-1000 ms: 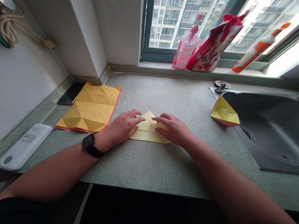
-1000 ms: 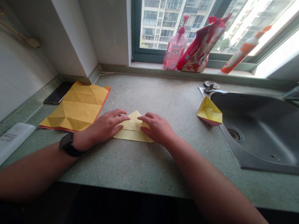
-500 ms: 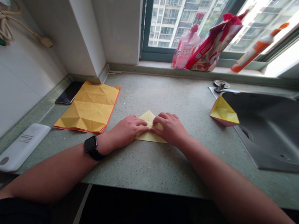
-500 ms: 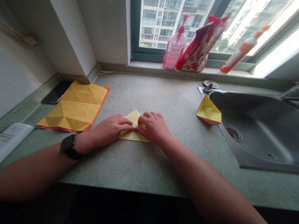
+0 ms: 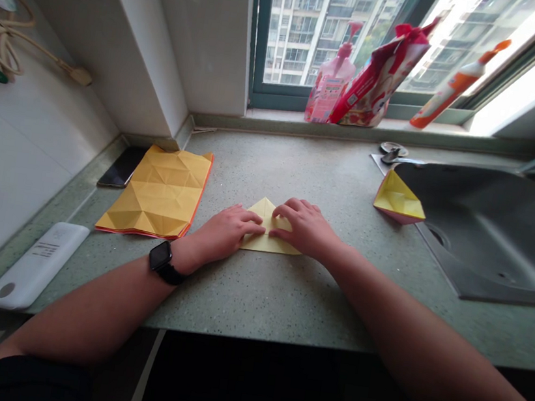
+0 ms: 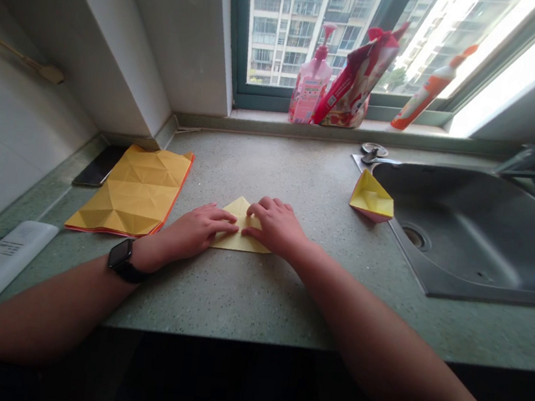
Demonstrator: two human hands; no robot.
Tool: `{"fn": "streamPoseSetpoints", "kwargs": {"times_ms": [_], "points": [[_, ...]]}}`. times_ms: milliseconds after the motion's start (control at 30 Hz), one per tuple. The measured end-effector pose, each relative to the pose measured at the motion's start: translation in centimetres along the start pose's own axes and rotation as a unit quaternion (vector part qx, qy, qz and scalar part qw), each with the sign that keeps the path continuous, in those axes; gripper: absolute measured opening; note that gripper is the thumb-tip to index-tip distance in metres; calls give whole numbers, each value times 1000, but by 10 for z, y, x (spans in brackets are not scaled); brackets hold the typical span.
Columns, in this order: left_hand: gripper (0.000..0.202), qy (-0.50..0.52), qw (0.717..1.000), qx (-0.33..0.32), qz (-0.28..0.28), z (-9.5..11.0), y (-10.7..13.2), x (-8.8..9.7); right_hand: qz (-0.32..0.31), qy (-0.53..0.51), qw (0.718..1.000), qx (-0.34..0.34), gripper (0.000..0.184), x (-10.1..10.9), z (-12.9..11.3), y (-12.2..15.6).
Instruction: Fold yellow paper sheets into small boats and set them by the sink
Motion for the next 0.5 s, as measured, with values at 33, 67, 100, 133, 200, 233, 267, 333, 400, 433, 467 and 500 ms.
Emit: {"fn": "streamPoseSetpoints", "kwargs": {"times_ms": [33, 67, 100, 133, 200, 233, 267, 333, 400, 433, 467, 500], "points": [[48, 0, 1000, 0, -1, 0, 0, 1, 1, 3, 1000, -1, 35, 1, 2, 1], [48, 0, 1000, 0, -3, 1, 0, 1, 2, 5, 1000, 0, 38, 1, 5, 2], [49, 0, 1000, -1, -3, 0, 0, 1, 2, 8, 1000, 3, 41, 2, 8, 4], [49, 0, 1000, -1, -4, 0, 0, 1, 1, 11, 1000, 6, 44, 3, 11, 5], [50, 1, 1000, -3, -5, -1, 1, 0, -1, 20, 1000, 12, 52, 4, 20, 8], [51, 2, 1000, -4, -4, -2, 1, 0, -2, 24, 1000, 13, 57, 5, 25, 10], [52, 3, 1000, -6, -3, -2, 1, -1, -3, 25, 1000, 11, 62, 5, 31, 11], [52, 6, 1000, -10, 2, -3, 2, -1, -10, 23, 1000, 1, 71, 6, 43, 14], [52, 6, 1000, -11, 7, -3, 2, -1, -23, 21, 999, -12, 76, 6, 54, 16], [51, 6, 1000, -11, 8, -3, 2, -1, -30, 19, 999, -17, 78, 6, 58, 16], [51, 5, 1000, -12, 8, -3, 2, -1, -37, 18, 999, -21, 79, 6, 61, 17], [51, 5, 1000, -12, 7, -3, 2, 0, -44, 17, 999, -25, 81, 6, 64, 17]]}}
Point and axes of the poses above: each hand's wrist, its own y-axis away from the middle knuckle, its own x-axis out of the back of the hand, z = x × y, the point moved 8 cm from there along -y, towards the middle knuckle, and after that the axes turned 2 degrees about z, right-handed, at the moved point
